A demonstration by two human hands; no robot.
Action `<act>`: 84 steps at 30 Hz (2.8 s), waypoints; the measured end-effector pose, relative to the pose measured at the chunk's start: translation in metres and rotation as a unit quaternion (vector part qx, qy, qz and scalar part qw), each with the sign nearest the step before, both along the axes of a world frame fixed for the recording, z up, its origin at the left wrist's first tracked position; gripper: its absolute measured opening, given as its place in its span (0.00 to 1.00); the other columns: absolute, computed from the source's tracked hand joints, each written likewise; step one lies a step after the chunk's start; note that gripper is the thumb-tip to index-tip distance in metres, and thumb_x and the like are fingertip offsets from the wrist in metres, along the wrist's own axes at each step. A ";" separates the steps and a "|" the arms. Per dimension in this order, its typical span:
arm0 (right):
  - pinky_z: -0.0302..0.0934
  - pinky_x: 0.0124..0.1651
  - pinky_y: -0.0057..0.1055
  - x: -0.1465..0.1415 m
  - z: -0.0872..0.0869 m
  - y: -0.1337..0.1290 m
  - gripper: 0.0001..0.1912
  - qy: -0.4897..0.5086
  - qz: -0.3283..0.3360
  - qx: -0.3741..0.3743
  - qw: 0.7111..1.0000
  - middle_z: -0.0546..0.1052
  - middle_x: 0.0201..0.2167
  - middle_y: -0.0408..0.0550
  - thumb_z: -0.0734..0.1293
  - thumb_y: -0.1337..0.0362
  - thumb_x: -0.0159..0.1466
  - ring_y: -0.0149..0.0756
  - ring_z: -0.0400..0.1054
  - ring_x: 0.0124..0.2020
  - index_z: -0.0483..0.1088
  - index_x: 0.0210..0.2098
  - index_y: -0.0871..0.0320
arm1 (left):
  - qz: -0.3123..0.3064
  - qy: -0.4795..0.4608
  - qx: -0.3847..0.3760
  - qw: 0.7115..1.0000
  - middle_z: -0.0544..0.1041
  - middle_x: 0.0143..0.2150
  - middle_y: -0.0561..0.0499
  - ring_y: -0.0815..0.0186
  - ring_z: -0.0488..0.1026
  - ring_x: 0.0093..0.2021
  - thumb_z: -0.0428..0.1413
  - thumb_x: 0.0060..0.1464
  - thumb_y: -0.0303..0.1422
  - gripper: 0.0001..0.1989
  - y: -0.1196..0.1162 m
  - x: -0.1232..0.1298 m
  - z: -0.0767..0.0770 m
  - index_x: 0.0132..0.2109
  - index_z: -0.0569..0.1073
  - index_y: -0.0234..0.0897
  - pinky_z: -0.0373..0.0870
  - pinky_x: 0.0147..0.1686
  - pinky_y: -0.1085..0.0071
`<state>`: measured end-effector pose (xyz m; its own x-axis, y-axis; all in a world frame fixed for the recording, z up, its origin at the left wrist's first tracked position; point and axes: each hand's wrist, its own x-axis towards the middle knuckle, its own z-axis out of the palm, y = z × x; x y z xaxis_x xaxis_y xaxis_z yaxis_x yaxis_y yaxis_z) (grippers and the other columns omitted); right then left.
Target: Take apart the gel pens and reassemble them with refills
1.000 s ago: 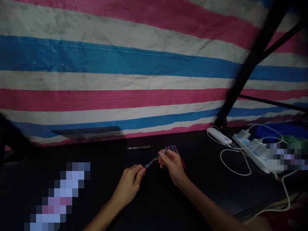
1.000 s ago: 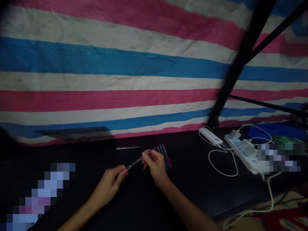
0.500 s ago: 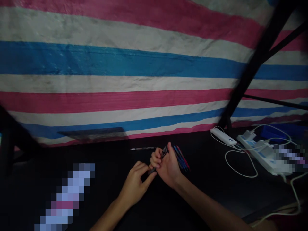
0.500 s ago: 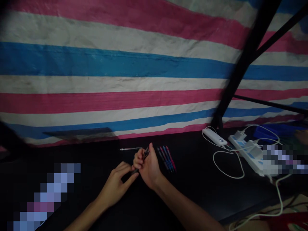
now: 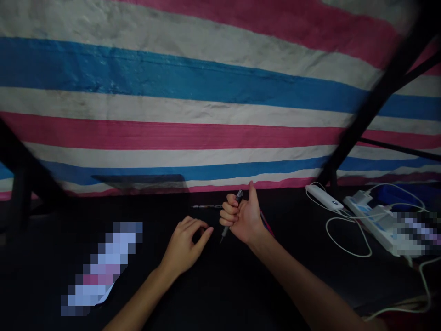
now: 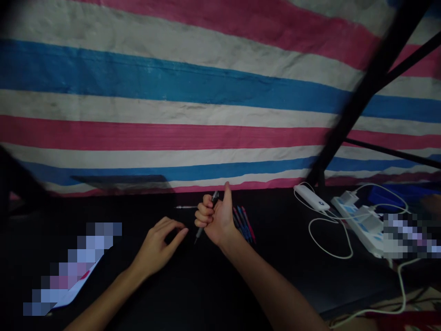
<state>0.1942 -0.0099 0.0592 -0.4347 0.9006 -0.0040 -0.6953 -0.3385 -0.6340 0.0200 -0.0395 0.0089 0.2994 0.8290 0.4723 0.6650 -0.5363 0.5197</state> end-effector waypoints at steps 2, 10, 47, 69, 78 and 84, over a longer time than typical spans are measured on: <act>0.39 0.17 0.24 0.001 0.003 0.002 0.31 -0.017 0.011 -0.009 1.000 0.47 0.12 0.34 0.51 0.34 0.55 0.23 0.36 0.14 0.49 0.17 0.56 | 0.011 0.003 -0.004 1.000 0.74 0.31 0.49 0.62 0.68 0.35 0.48 0.58 0.39 0.12 0.002 -0.003 0.001 0.35 0.73 0.38 0.64 0.38 0.65; 0.37 0.17 0.24 0.005 0.008 0.001 0.29 -0.052 0.034 -0.036 0.997 0.47 0.11 0.34 0.50 0.38 0.59 0.23 0.35 0.13 0.49 0.16 0.56 | 0.025 0.014 -0.016 0.999 0.74 0.30 0.49 0.62 0.68 0.33 0.46 0.59 0.38 0.14 0.005 -0.006 0.000 0.34 0.73 0.38 0.63 0.37 0.66; 0.56 0.21 0.25 0.158 -0.075 0.031 0.06 -0.709 -0.247 0.099 0.653 0.73 0.18 0.47 0.64 0.69 0.54 0.31 0.66 0.18 0.74 0.25 0.60 | 0.045 0.099 -0.003 0.994 0.61 0.59 0.45 0.52 0.58 0.58 0.49 0.56 0.34 0.12 0.028 -0.012 -0.030 0.47 0.68 0.42 0.64 0.48 0.49; 0.52 0.28 0.27 0.151 -0.073 0.028 0.09 -0.798 -0.244 0.173 0.522 0.75 0.23 0.47 0.64 0.60 0.57 0.35 0.68 0.25 0.75 0.29 0.56 | 0.054 0.195 -0.009 0.979 0.60 0.63 0.43 0.52 0.54 0.62 0.43 0.60 0.36 0.21 0.058 0.002 -0.032 0.59 0.60 0.43 0.50 0.52 0.46; 0.54 0.28 0.27 0.133 -0.071 0.024 0.09 -0.728 -0.308 0.284 0.543 0.71 0.20 0.44 0.62 0.63 0.59 0.33 0.64 0.23 0.73 0.28 0.58 | 0.054 0.190 -0.020 0.980 0.73 0.42 0.44 0.57 0.68 0.44 0.44 0.56 0.26 0.14 0.062 0.006 -0.028 0.44 0.72 0.38 0.58 0.45 0.56; 0.55 0.29 0.27 0.116 -0.061 0.014 0.08 -0.666 -0.341 0.362 0.556 0.71 0.23 0.44 0.61 0.66 0.60 0.31 0.63 0.23 0.71 0.29 0.59 | 0.011 0.079 -0.098 0.992 0.70 0.39 0.43 0.59 0.69 0.40 0.44 0.54 0.24 0.15 0.054 -0.006 -0.012 0.45 0.72 0.33 0.64 0.41 0.64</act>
<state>0.3101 0.0037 -0.0018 -0.0369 0.8291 0.5578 0.7446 0.3951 -0.5380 0.0141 0.0143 -0.0027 0.3370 0.9075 0.2507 0.7568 -0.4195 0.5013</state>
